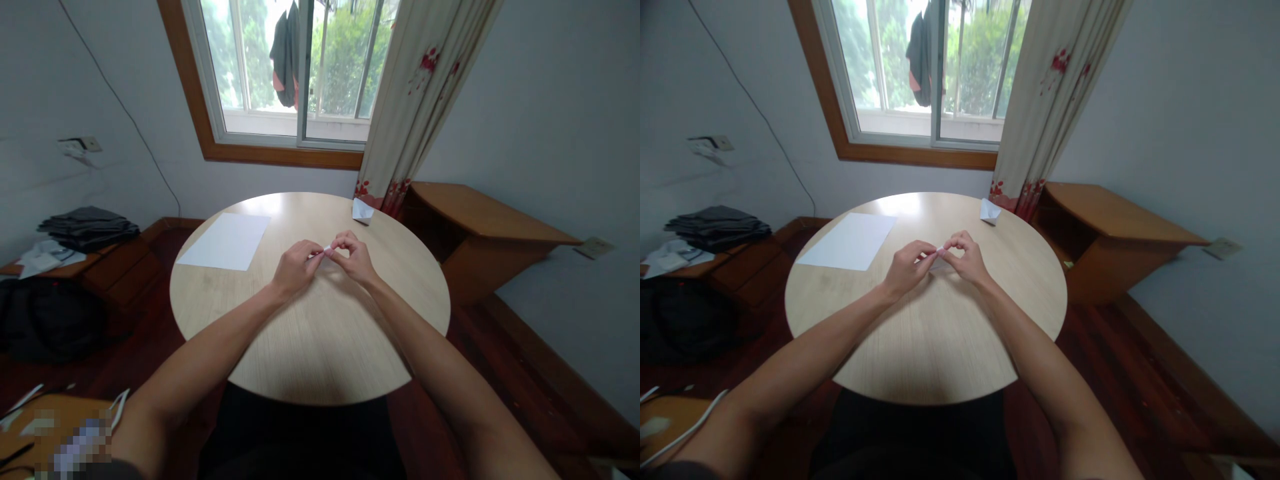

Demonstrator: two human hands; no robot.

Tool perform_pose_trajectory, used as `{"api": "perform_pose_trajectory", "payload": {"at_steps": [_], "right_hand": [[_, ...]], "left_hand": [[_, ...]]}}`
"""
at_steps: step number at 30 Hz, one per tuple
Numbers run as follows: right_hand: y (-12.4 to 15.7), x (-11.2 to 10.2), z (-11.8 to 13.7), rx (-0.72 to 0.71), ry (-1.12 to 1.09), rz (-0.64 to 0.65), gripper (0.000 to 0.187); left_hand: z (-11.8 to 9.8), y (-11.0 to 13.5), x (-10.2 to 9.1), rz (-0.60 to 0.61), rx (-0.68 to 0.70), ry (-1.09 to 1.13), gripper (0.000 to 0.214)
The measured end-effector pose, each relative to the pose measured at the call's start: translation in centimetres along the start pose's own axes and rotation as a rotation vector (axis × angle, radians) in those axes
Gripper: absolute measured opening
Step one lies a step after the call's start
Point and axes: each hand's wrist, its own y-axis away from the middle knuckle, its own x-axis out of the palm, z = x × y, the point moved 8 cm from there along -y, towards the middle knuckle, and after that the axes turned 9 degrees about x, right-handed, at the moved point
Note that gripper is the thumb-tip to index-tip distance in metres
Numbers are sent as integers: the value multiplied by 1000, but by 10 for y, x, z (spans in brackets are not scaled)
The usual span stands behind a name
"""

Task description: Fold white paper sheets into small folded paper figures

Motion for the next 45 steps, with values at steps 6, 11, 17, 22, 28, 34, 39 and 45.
{"api": "perform_pose_trajectory", "payload": {"at_steps": [6, 11, 17, 22, 28, 34, 39, 45], "right_hand": [[-1, 2, -4, 7, -34, 0, 34], [-1, 5, -3, 4, -60, 41, 33], [0, 5, -3, -19, -66, 38, 32], [0, 7, -5, -31, -81, 46, 30], [1, 7, -1, -65, -72, 42, 27], [2, 5, 6, -78, -44, 48, 27], [2, 4, 8, -70, -33, 36, 25], [3, 5, 10, -85, -22, 29, 22]], "left_hand": [[0, -1, -2, -9, -17, 10, 13], [0, 0, -2, -9, -35, 25, 13], [-1, 0, -1, -8, -38, 59, 13], [-2, 0, -1, -18, -27, 66, 13], [-3, -1, -3, -40, -33, 50, 13], [-2, 0, -3, -29, -53, 69, 14], [-1, 0, -2, -21, -61, 87, 15], [2, 0, -2, -25, -75, 110, 14]]}}
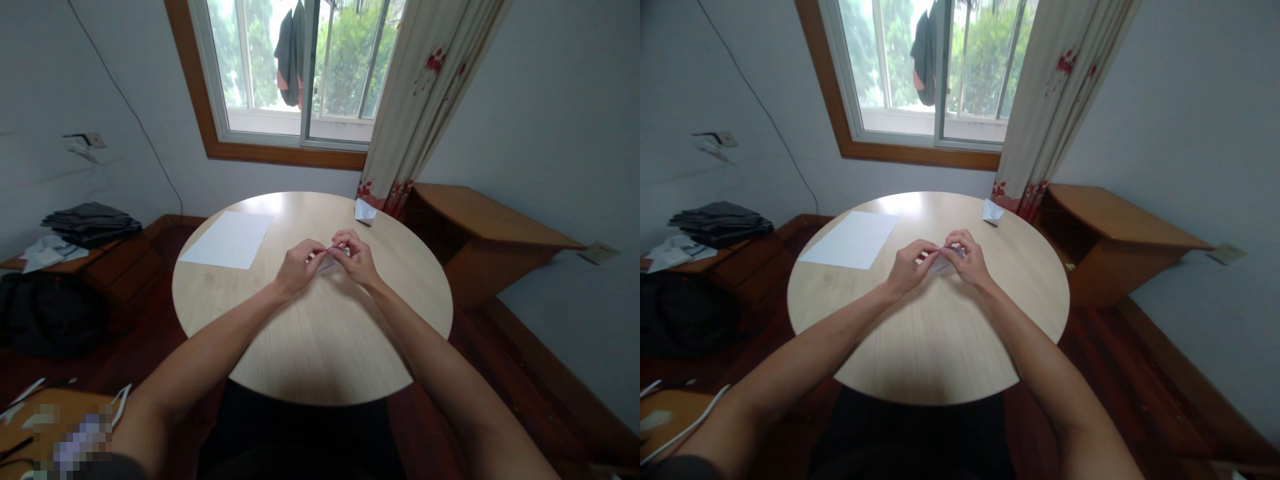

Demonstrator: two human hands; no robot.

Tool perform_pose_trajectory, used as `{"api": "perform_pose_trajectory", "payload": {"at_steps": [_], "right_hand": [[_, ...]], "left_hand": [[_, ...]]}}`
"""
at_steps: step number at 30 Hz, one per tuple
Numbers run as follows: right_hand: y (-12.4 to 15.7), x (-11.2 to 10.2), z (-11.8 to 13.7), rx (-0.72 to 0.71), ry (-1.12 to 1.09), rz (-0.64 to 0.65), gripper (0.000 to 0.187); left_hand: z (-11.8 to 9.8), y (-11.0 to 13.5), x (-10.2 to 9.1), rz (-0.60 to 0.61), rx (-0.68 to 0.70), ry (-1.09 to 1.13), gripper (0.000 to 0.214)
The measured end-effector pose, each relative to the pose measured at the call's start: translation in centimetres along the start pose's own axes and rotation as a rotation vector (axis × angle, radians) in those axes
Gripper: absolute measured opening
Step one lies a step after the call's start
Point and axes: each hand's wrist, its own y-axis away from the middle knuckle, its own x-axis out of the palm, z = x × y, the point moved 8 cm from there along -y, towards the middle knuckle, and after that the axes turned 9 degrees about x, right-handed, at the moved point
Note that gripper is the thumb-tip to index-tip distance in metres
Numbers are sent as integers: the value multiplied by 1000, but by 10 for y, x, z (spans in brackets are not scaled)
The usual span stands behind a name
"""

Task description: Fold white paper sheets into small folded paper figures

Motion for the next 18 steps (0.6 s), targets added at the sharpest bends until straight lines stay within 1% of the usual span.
{"api": "perform_pose_trajectory", "payload": {"at_steps": [6, 11, 15, 18], "right_hand": [[1, 1, 11, -7, 58, 8, 16], [3, 1, 18, -42, 83, -4, 11], [4, 1, 16, -59, 89, -45, 12], [4, -1, 12, -43, 82, -94, 14]], "left_hand": [[0, -2, 0, 17, -27, -1, 14], [-3, -3, 2, 33, -5, 12, 19], [-6, -3, 1, 18, 28, -1, 20], [-7, -4, 0, 8, 41, -7, 20]]}}
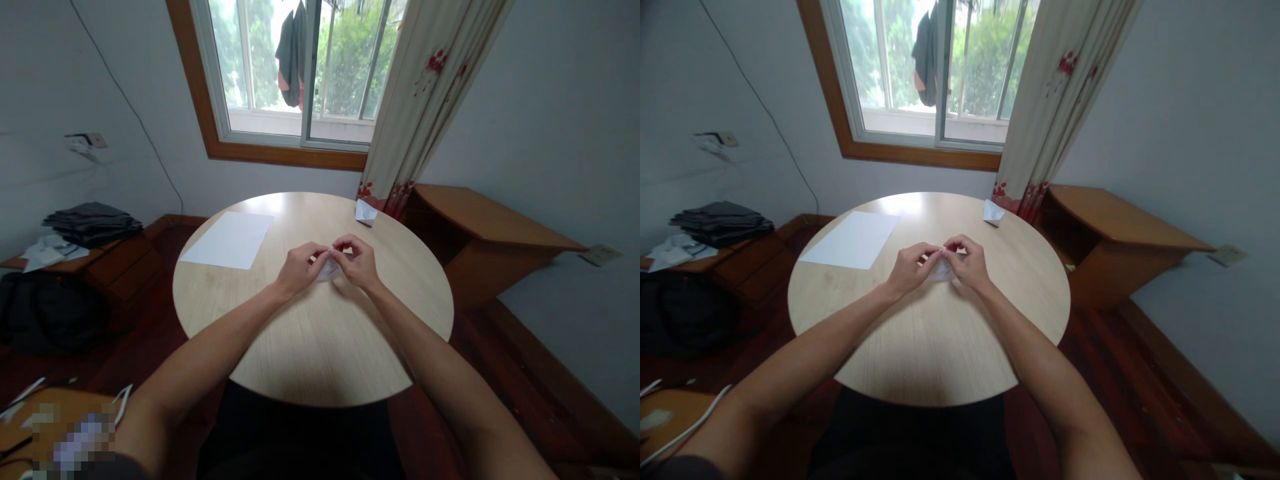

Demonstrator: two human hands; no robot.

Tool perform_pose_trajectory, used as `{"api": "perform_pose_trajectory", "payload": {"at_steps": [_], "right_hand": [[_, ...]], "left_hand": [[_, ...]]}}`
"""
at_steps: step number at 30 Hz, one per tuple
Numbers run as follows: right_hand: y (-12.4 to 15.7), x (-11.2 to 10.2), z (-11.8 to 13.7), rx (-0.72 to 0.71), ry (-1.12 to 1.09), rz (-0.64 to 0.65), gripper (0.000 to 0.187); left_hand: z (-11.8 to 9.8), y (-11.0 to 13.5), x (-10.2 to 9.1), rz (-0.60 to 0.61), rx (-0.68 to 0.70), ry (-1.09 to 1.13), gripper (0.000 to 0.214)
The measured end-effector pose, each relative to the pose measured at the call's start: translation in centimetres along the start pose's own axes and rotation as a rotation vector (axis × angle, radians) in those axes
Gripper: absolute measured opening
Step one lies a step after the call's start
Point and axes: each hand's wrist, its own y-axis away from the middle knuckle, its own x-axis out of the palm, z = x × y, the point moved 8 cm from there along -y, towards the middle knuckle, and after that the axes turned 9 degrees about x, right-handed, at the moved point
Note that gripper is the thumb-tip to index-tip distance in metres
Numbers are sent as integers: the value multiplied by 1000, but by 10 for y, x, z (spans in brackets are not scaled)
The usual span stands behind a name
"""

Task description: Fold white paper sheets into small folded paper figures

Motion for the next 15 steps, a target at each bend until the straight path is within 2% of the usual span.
{"api": "perform_pose_trajectory", "payload": {"at_steps": [4, 15], "right_hand": [[0, -1, -2, 11, -9, -31, 17], [1, 3, 8, 7, 23, -8, 18]], "left_hand": [[0, 0, -1, -10, -9, -7, 20], [3, 0, -5, -87, -139, 6, 18]]}}
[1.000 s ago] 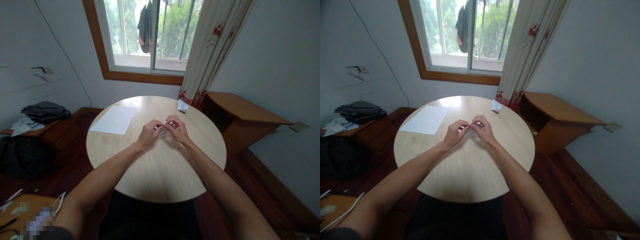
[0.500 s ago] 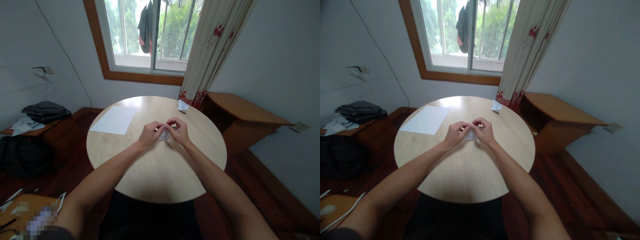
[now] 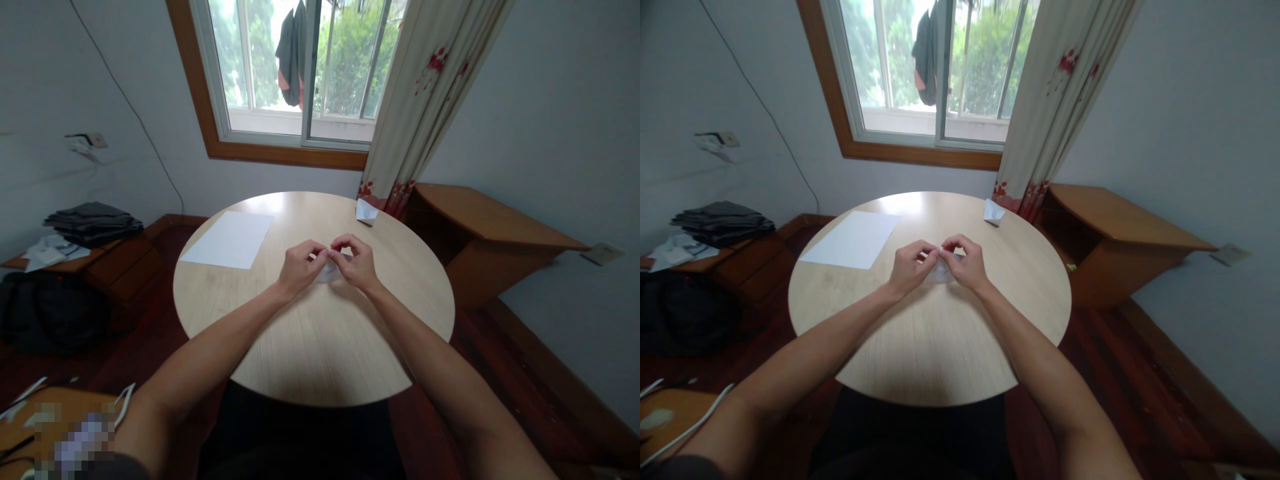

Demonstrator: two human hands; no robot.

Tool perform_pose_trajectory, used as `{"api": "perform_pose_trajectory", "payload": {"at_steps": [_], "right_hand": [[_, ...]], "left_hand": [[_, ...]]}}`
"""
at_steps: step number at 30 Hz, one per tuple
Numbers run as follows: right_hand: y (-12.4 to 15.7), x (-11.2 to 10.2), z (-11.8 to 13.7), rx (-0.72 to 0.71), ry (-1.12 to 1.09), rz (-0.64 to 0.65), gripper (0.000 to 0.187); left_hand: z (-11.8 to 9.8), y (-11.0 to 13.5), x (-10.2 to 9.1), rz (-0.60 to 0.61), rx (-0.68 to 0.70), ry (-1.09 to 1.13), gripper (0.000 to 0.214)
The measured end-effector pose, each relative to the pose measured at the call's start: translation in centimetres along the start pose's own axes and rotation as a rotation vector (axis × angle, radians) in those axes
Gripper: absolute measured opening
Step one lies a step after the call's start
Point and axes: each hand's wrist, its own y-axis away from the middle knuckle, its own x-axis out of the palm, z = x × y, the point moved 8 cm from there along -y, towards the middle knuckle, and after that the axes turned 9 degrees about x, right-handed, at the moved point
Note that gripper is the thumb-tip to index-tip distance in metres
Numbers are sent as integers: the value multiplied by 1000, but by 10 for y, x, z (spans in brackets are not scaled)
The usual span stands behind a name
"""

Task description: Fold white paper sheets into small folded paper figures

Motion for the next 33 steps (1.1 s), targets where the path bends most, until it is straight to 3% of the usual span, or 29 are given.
{"api": "perform_pose_trajectory", "payload": {"at_steps": [6, 11, 16, 25, 33], "right_hand": [[-4, -10, 0, -25, 99, -36, 15], [-12, -21, -32, 157, -109, 31, 28], [-13, -20, -55, 305, -295, 76, 37], [-12, -22, -63, 412, -350, 60, 40], [-10, -26, -77, 470, -363, 34, 39]], "left_hand": [[20, 0, -12, -172, -175, 115, 18], [57, 5, -19, -302, -409, 218, 17], [75, 11, -10, -236, -522, 323, 26], [75, 16, -2, -209, -621, 432, 27], [79, 21, 8, -138, -683, 516, 46]]}}
